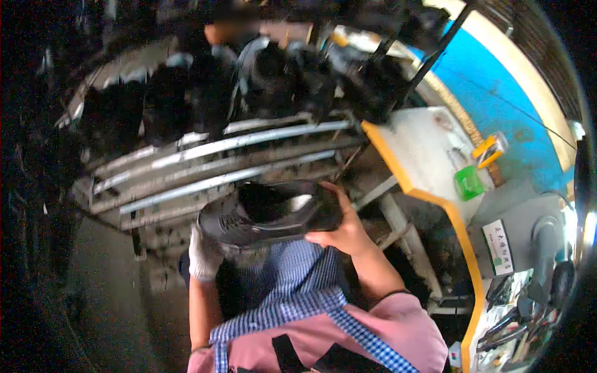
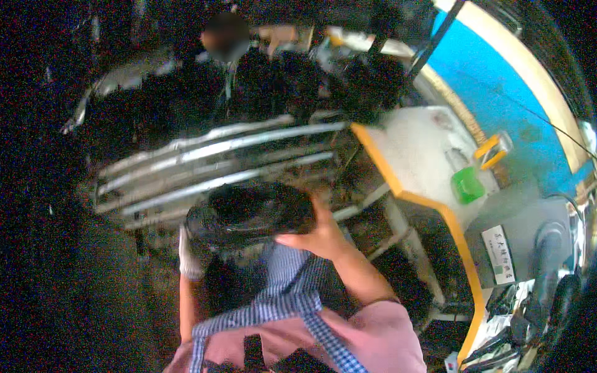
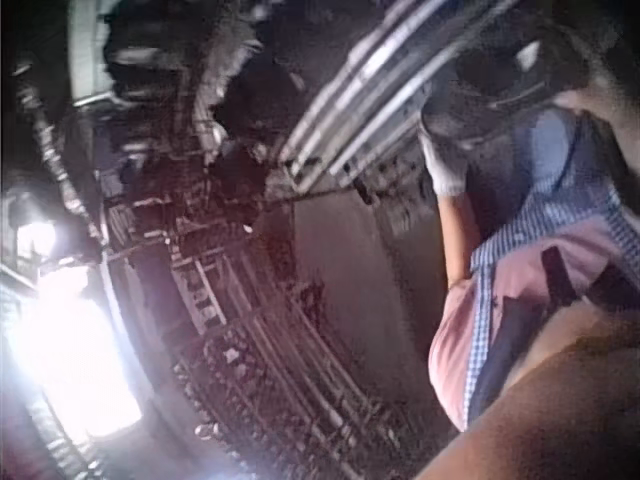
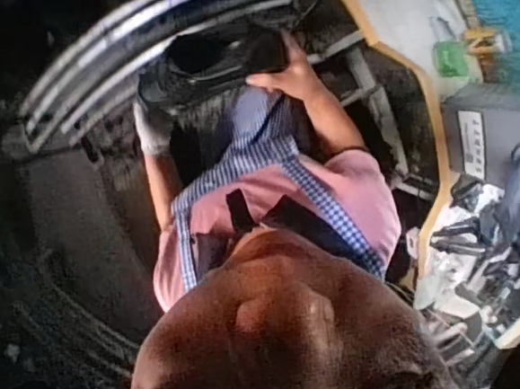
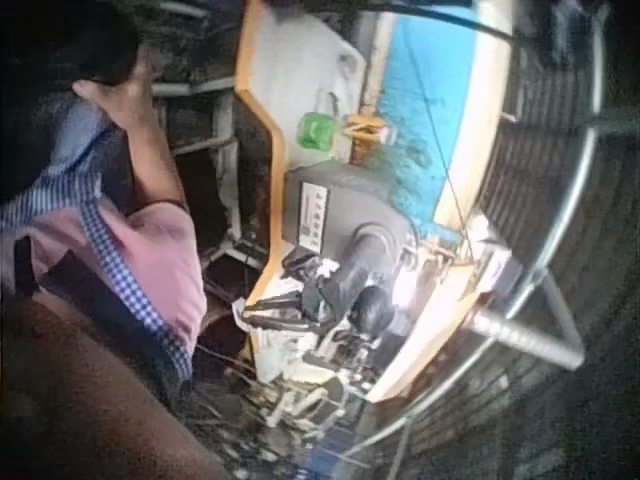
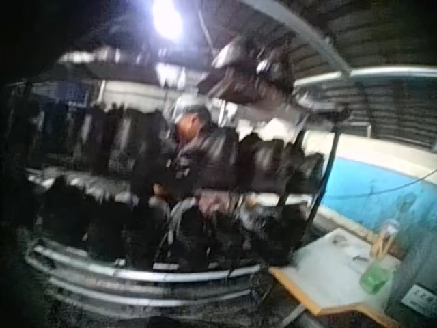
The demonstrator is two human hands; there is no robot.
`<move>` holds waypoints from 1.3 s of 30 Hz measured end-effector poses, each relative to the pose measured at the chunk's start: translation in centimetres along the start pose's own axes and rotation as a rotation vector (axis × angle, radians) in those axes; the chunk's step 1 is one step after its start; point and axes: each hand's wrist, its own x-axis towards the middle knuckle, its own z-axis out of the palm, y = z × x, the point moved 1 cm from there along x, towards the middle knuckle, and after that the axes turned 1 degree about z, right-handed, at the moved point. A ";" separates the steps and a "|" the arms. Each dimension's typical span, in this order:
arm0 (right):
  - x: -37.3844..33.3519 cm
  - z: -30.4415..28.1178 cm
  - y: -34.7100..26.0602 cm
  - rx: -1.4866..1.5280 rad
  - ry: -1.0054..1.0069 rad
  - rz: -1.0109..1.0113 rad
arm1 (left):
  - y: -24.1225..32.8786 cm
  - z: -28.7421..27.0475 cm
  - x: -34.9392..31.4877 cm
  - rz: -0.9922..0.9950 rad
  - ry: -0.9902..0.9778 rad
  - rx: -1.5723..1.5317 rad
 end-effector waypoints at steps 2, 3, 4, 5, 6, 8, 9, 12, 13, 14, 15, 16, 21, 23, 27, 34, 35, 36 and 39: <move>-0.3 -1.5 -3.4 0.264 0.076 0.128 | 1.8 -0.2 -2.0 0.029 -0.001 0.001; -0.1 -2.5 -4.6 0.271 0.182 0.063 | 2.1 -1.9 -1.6 0.030 -0.046 0.035; -0.1 -3.3 -6.6 0.185 0.371 -0.103 | 2.1 -3.3 -1.1 0.023 -0.096 0.065; -1.0 -5.3 -5.8 0.283 0.502 -0.219 | 1.6 -4.2 -0.4 0.021 -0.032 0.092; -1.4 -5.1 -8.8 0.286 0.711 -0.345 | 1.1 -4.3 -0.1 -0.013 -0.016 0.049; 0.0 -9.1 -9.6 0.526 1.248 -0.649 | 0.8 -5.0 0.0 -0.045 0.048 -0.023; 0.7 -10.0 -12.2 0.103 0.968 -0.816 | 0.4 -5.5 0.5 -0.063 0.079 -0.061; 7.3 -8.5 -21.2 0.083 1.056 -1.061 | 0.2 -7.5 0.9 -0.053 0.184 -0.071; 9.4 -10.4 -23.2 -0.045 1.051 -1.154 | -0.1 -7.0 1.2 -0.065 0.206 -0.079; 12.3 -10.5 -24.7 -0.045 0.978 -1.215 | 0.4 -5.8 0.6 -0.067 0.258 -0.035; 14.5 -10.6 -26.7 -0.055 0.907 -1.286 | 0.5 -5.5 0.7 -0.063 0.246 -0.037; 16.8 -11.7 -27.8 -0.061 0.895 -1.219 | 0.5 -5.5 0.7 -0.060 0.240 -0.015; 25.7 -15.4 -30.9 -0.131 0.840 -0.837 | 0.3 -7.2 1.4 -0.116 0.217 0.053; 26.6 -15.6 -31.2 -0.133 0.820 -0.695 | 0.0 -7.3 1.4 -0.119 0.199 0.077; 28.8 -17.9 -32.6 -0.341 0.674 -0.438 | 0.2 -6.2 1.5 -0.066 0.198 0.090; 29.5 -16.4 -33.0 -0.762 1.150 -0.773 | 0.1 -8.0 1.9 -0.013 0.174 0.315; 29.5 -15.2 -32.9 -0.880 1.113 -0.860 | 0.3 -7.7 2.1 -0.090 0.215 0.311; 29.2 -12.9 -32.8 -0.938 1.000 -0.785 | 0.6 -6.9 1.8 -0.087 0.220 0.311; 28.9 -8.1 -34.3 -0.918 0.901 -0.632 | 0.8 -4.9 0.7 -0.100 0.206 0.180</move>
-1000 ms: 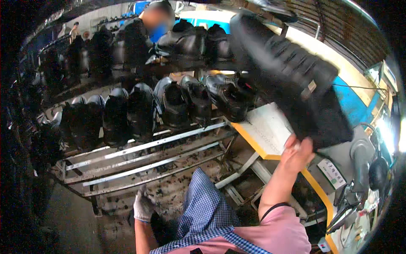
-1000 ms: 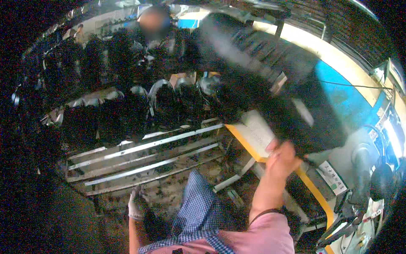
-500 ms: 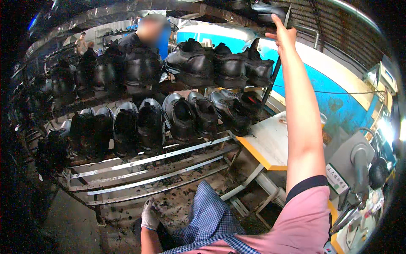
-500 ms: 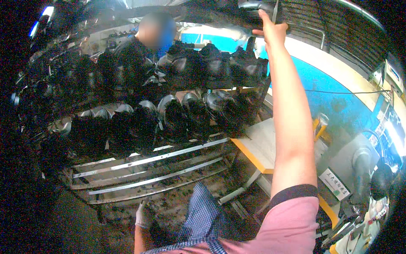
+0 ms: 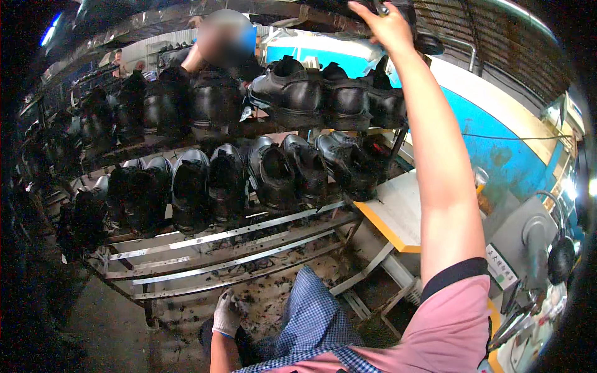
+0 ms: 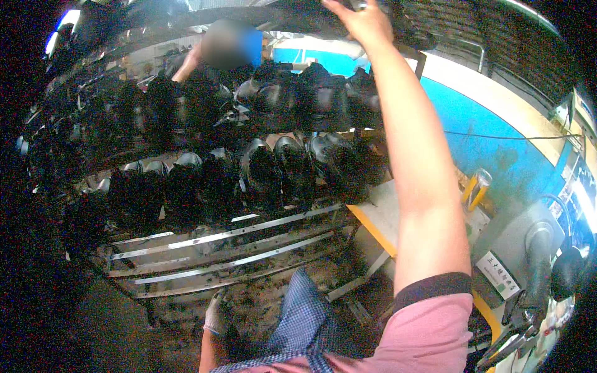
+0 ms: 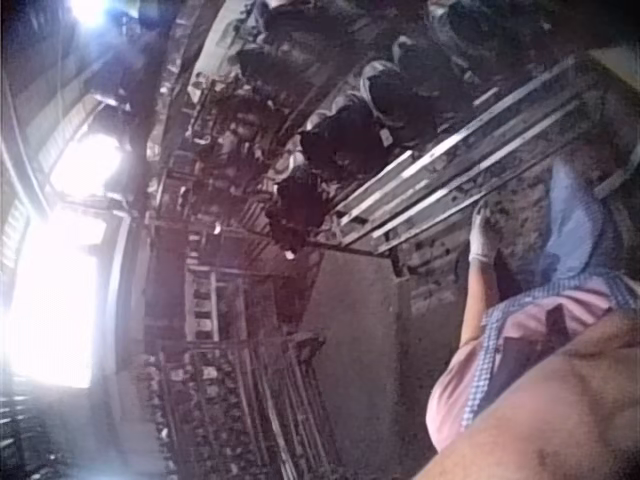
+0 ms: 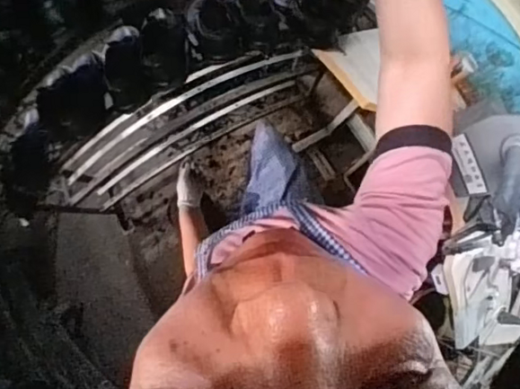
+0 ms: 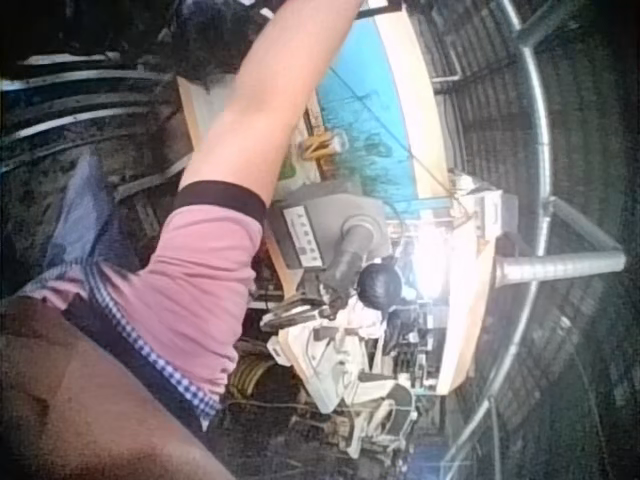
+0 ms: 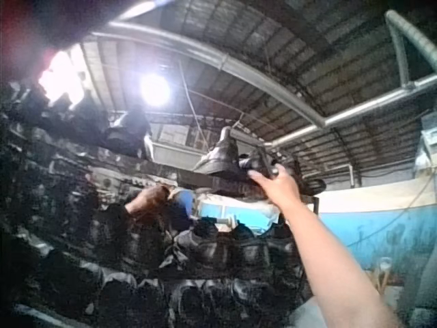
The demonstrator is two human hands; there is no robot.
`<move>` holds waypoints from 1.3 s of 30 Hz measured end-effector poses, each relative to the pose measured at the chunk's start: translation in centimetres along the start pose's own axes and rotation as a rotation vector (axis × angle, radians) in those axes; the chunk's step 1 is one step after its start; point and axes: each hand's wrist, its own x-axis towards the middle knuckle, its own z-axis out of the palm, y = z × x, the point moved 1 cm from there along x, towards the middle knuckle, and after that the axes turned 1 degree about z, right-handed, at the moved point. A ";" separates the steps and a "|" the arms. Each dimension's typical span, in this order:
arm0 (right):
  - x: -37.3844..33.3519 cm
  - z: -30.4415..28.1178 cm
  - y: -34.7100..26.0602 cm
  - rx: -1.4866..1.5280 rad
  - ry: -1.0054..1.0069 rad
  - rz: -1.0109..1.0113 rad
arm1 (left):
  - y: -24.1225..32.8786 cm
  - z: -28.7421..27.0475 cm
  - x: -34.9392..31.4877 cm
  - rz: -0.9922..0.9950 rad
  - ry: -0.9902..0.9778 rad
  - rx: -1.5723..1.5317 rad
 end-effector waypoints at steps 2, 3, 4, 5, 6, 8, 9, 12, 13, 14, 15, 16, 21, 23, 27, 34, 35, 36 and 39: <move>-0.5 1.3 -1.0 0.142 -0.150 0.240 | -0.1 0.0 0.2 -0.011 -0.037 -0.094; -0.5 1.7 -0.8 0.177 -0.144 0.243 | -0.1 0.3 0.2 -0.008 -0.034 -0.093; -0.6 2.0 -0.6 0.212 -0.138 0.246 | -0.1 0.8 0.3 0.000 -0.010 -0.053; -0.6 1.9 -0.7 0.220 -0.143 0.248 | 0.0 0.9 0.1 0.010 0.020 -0.014; -0.4 1.5 -0.8 0.230 -0.203 0.296 | -0.1 0.7 0.1 0.015 0.027 -0.016; -0.4 1.4 -0.4 0.247 -0.265 0.346 | -0.7 -0.1 1.0 0.009 -0.049 -0.009; -0.6 1.5 0.0 0.217 -0.088 0.280 | -0.9 -0.4 1.6 0.005 -0.090 -0.005; -1.8 -0.5 -0.8 0.429 0.042 0.209 | -1.8 -1.7 2.7 0.150 -0.122 0.164; -1.4 -1.1 -0.3 0.268 0.145 0.148 | -1.9 -1.8 3.1 0.151 -0.121 0.166; -1.2 -1.8 0.3 0.104 0.246 0.090 | -2.0 -1.7 3.3 0.065 -0.096 0.049; -2.3 -3.0 -0.2 0.245 0.229 0.051 | -2.2 -1.8 3.3 -0.019 -0.063 -0.074; -3.5 -4.2 -0.7 0.386 0.212 0.011 | -2.3 -2.0 3.4 -0.018 -0.056 -0.076; -8.2 -8.5 3.2 0.765 0.520 -0.251 | -2.1 -1.9 2.6 -0.003 -0.102 0.022; -12.8 -11.8 6.7 0.644 0.492 -0.131 | -2.6 -2.2 2.6 0.027 -0.077 0.018; -23.2 -14.6 4.3 1.078 0.845 0.564 | -1.0 0.5 -0.6 0.013 -0.269 -0.059; -41.5 -10.8 7.7 1.256 -0.021 0.985 | 3.6 10.1 -7.9 0.201 -0.618 0.003; -42.2 -9.8 7.0 1.578 -0.246 0.469 | 3.7 9.8 -7.8 0.487 -0.488 0.384; -46.3 -9.9 8.9 1.025 -0.456 0.832 | 3.5 8.7 -8.5 0.434 -0.496 0.261; -47.0 -9.4 7.2 1.281 -0.652 0.931 | 4.9 9.6 -8.4 0.328 -0.363 -0.171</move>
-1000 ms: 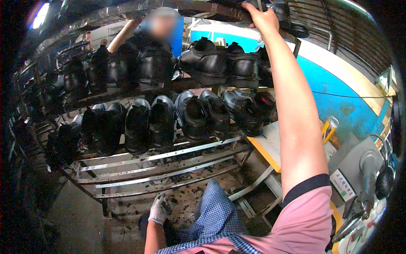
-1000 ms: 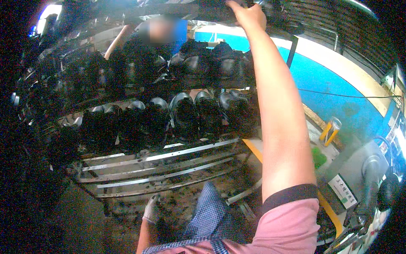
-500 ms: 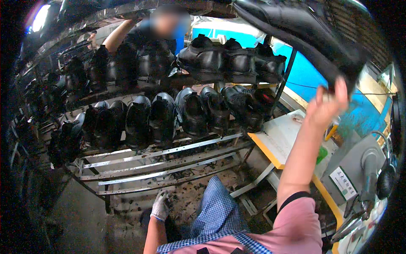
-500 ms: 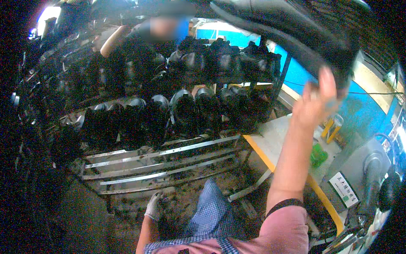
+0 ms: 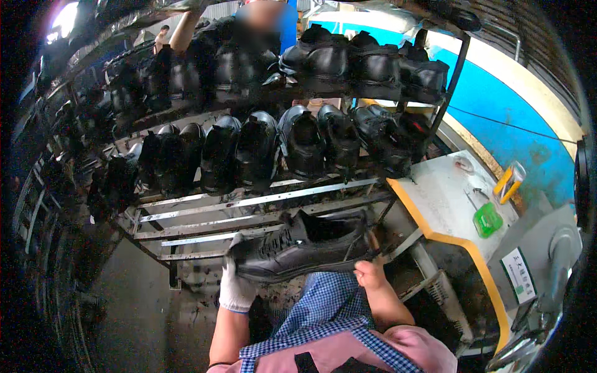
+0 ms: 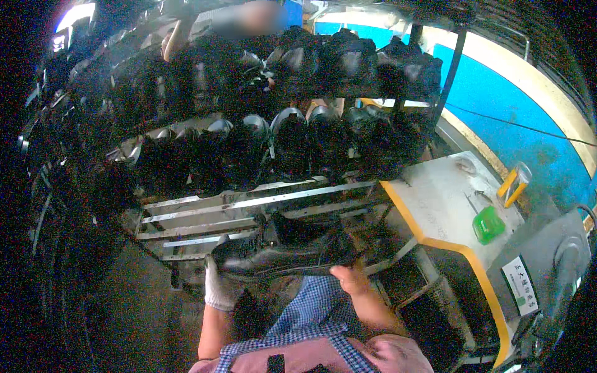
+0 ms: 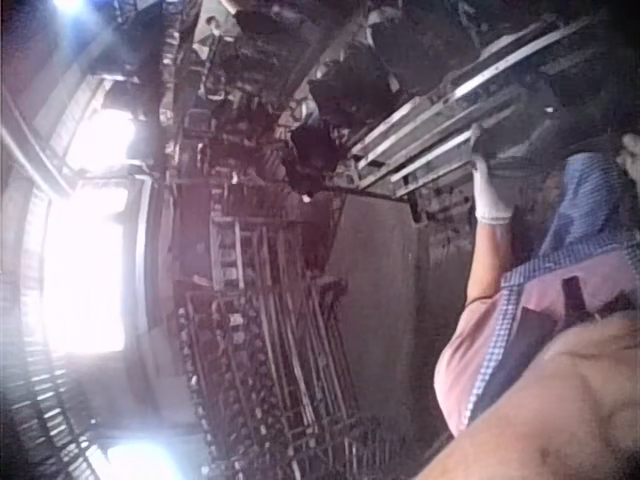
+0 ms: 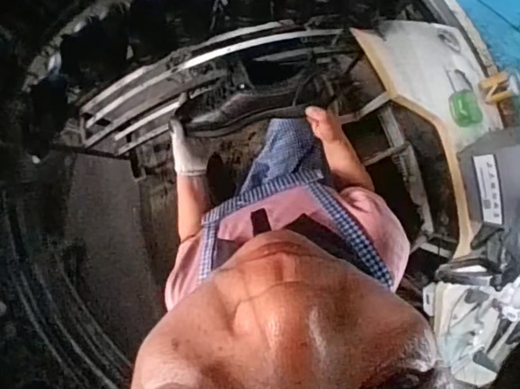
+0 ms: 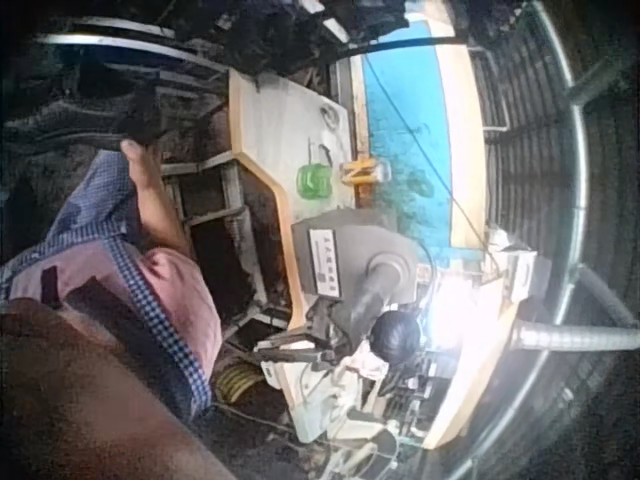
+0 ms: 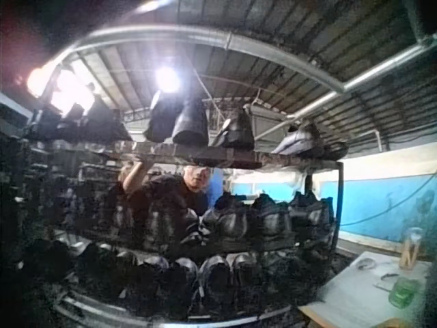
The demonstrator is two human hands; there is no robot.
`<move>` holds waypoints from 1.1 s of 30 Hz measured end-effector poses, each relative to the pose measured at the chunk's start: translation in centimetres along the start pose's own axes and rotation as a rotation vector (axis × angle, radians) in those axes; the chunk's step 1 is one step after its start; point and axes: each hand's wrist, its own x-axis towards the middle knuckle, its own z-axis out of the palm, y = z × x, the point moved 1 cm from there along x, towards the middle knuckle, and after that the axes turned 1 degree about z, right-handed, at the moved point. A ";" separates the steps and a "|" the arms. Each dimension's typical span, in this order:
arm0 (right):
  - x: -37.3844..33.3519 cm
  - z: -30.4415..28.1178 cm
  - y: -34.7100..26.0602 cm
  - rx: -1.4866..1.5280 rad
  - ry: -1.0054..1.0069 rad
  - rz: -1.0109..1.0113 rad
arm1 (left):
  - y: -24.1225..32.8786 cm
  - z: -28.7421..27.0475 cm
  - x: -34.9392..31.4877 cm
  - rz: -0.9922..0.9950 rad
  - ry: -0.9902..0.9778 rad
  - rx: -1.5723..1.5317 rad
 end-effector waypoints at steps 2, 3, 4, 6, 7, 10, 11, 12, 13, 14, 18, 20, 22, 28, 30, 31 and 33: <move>-0.8 0.0 0.7 0.029 0.048 0.265 | 0.5 0.8 -0.2 -0.020 0.035 0.006; -0.6 -0.1 1.2 0.066 0.089 0.368 | 0.7 0.7 -0.2 -0.019 0.066 0.080; -0.4 -0.3 1.8 0.103 0.131 0.475 | 0.3 0.1 0.1 0.009 0.064 0.051; 0.1 -0.9 3.6 0.106 0.007 0.321 | 0.0 -0.3 -0.2 0.091 0.059 0.121; 0.4 -1.3 4.5 0.114 -0.120 0.144 | -0.1 -0.4 0.0 0.131 0.028 0.101; 0.8 -4.4 6.2 -0.276 -0.326 0.337 | 1.0 2.0 0.3 0.232 -0.004 0.227; 0.7 -3.7 6.0 -0.616 -0.311 0.113 | 1.1 2.4 0.6 0.251 -0.017 0.249; 0.6 -3.4 6.1 -0.634 -0.261 0.040 | 1.3 3.2 0.8 0.294 0.014 0.366; 0.4 -3.4 6.6 -0.646 -0.217 -0.042 | 1.5 3.4 0.9 0.340 0.043 0.489; -0.2 -4.3 7.6 -0.642 -0.246 -0.008 | 1.8 3.2 0.9 0.379 0.039 0.676; -0.3 -3.3 7.7 -0.761 -0.248 0.057 | 1.5 2.6 0.4 0.332 0.119 0.492; -0.3 -2.0 6.8 -0.956 -0.270 -0.238 | 1.2 2.4 0.2 0.326 0.150 0.497; 0.0 -2.6 7.5 -1.095 -0.290 -0.325 | 1.1 1.9 0.2 0.328 0.129 0.451; -1.1 -2.4 8.4 -0.259 0.032 0.020 | 0.8 1.1 0.4 0.297 0.083 0.503; -1.0 -1.3 7.3 -0.276 0.045 -0.036 | 1.5 1.2 0.1 0.239 0.103 0.461; -0.8 -0.5 6.4 -0.287 0.064 -0.040 | 1.5 0.2 0.2 0.229 0.089 0.470; 0.1 1.9 4.5 0.883 -0.143 0.272 | 1.1 -1.7 0.6 0.221 0.069 0.306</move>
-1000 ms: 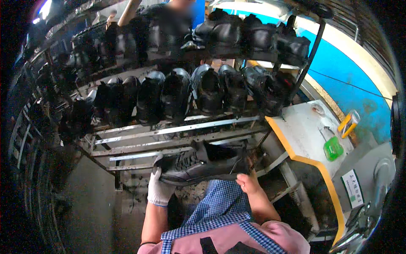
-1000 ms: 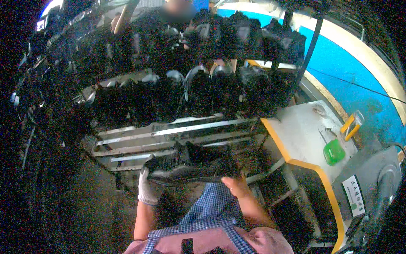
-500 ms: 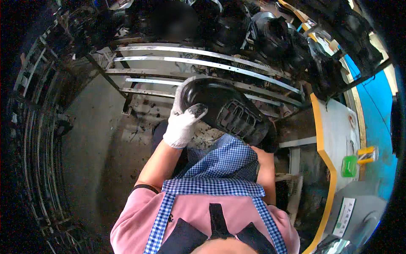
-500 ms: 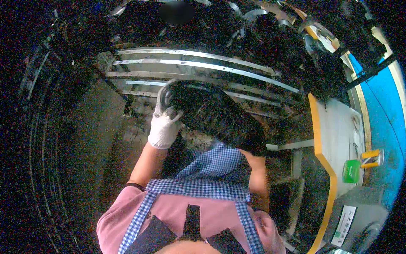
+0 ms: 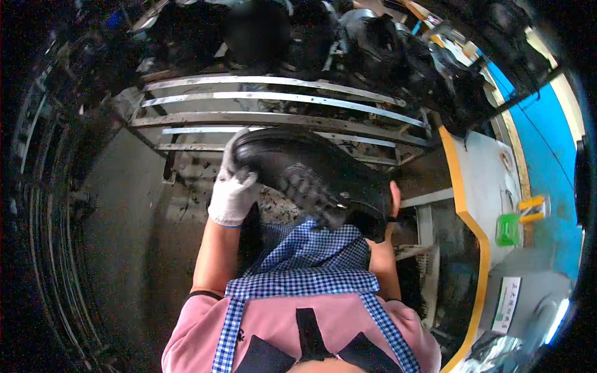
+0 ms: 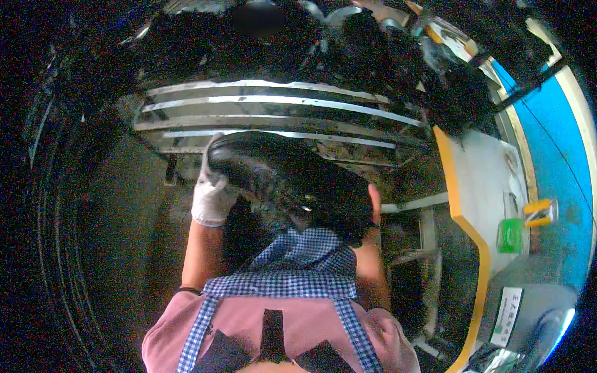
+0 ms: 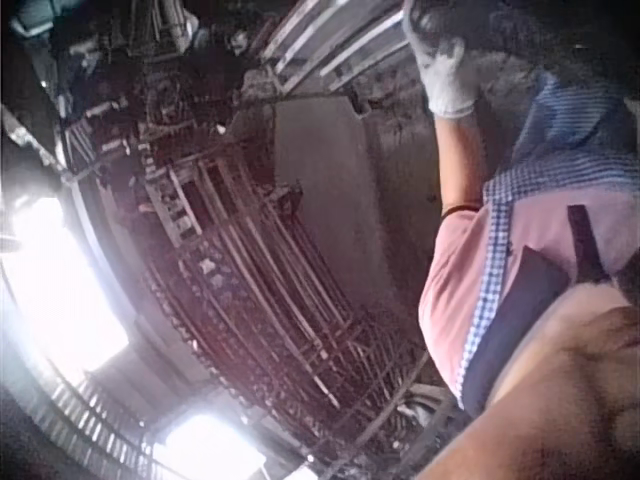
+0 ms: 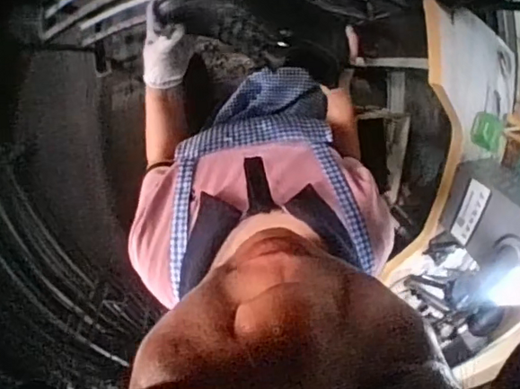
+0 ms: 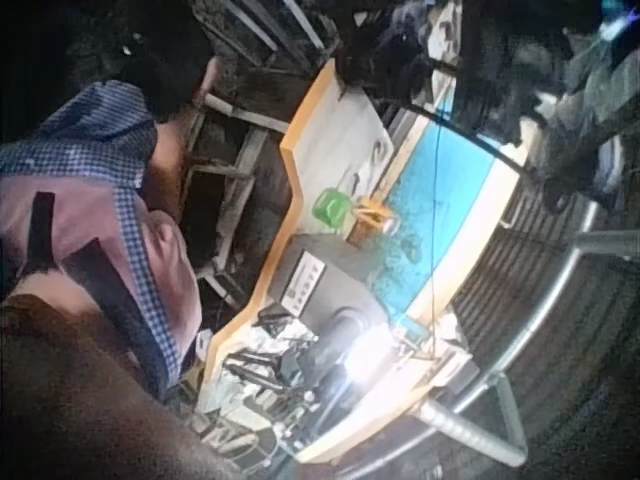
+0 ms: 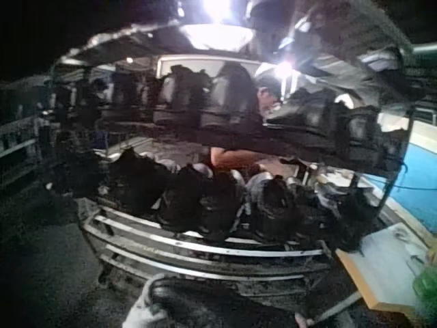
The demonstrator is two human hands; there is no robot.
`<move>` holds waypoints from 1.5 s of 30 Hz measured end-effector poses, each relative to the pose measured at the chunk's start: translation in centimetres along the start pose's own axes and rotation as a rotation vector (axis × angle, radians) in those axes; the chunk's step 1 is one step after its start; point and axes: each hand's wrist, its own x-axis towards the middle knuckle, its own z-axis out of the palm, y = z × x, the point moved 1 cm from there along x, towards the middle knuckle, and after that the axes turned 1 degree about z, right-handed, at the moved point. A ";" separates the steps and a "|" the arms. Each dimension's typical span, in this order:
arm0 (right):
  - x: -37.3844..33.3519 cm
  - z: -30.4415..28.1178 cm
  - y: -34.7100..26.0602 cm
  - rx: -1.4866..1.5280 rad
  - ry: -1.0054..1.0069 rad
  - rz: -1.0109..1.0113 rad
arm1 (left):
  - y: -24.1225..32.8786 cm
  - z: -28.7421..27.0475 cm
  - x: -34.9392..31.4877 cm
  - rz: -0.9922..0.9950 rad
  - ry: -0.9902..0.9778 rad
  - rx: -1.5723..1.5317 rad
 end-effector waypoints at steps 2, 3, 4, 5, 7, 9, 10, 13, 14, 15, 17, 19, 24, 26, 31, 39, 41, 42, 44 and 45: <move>-0.8 -3.5 -0.9 -0.467 0.061 -0.079 | -0.6 -1.2 0.1 -0.023 -0.021 -0.200; -1.1 -5.8 -1.3 -0.926 0.120 -0.127 | -0.7 -1.5 0.0 -0.036 -0.002 -0.206; -1.4 -7.0 -1.6 -1.386 0.187 -0.173 | -1.0 -1.9 0.1 -0.052 0.012 -0.212; -1.2 -5.5 -1.9 -1.601 0.177 -0.148 | -1.3 -2.6 0.3 -0.061 0.006 -0.209; -1.4 -4.4 -2.1 -1.513 0.177 -0.120 | -2.1 -3.9 0.5 -0.071 -0.009 -0.183; -1.1 -2.8 -2.1 -1.427 0.183 -0.096 | -1.7 -2.8 0.6 -0.128 0.020 -0.153; -0.8 -1.4 -1.7 -1.309 0.101 -0.153 | -1.7 -2.2 0.7 -0.172 0.056 -0.122; 1.0 1.8 -0.8 -1.205 -0.132 -0.230 | -5.4 -5.8 0.1 -0.222 0.053 -0.097; 1.6 2.1 -0.7 -1.180 -0.146 -0.216 | -6.8 -7.2 -0.1 -0.327 0.119 -0.089; 2.3 2.6 -0.9 -1.258 -0.195 -0.260 | -5.6 -4.7 -1.0 -0.396 0.122 -0.091; 2.9 2.1 -1.6 -1.431 -0.129 -0.279 | -7.7 -6.0 -2.1 -0.571 0.083 -0.165; 3.0 2.5 -1.3 -1.474 -0.097 -0.262 | -7.3 -3.9 -3.4 -0.677 0.092 -0.093; 3.0 3.4 -0.2 -1.162 0.025 -0.178 | -8.0 -3.8 -4.9 -0.827 0.080 -0.104; 3.2 3.8 -0.1 -1.084 0.061 -0.205 | -8.0 -3.8 -4.9 -0.840 0.163 -0.105; 3.6 3.3 0.0 -1.140 0.052 -0.247 | -5.6 -3.2 -3.3 -0.386 0.056 0.498; 3.3 5.6 2.0 -1.498 -0.198 -0.121 | -0.8 0.7 -1.7 0.631 -0.585 1.654; 3.5 5.8 2.1 -1.478 -0.197 -0.044 | -1.3 1.8 -1.9 0.736 -0.592 1.568; 3.7 5.6 1.9 -1.478 -0.237 -0.133 | -1.4 2.4 -2.0 0.245 -0.418 0.945; 3.9 6.2 0.7 -1.725 -0.342 -0.304 | -0.9 4.1 -2.6 -0.215 -0.233 0.237; 4.0 6.7 0.5 -1.739 -0.353 -0.308 | -1.2 4.5 -2.6 -0.180 -0.267 0.297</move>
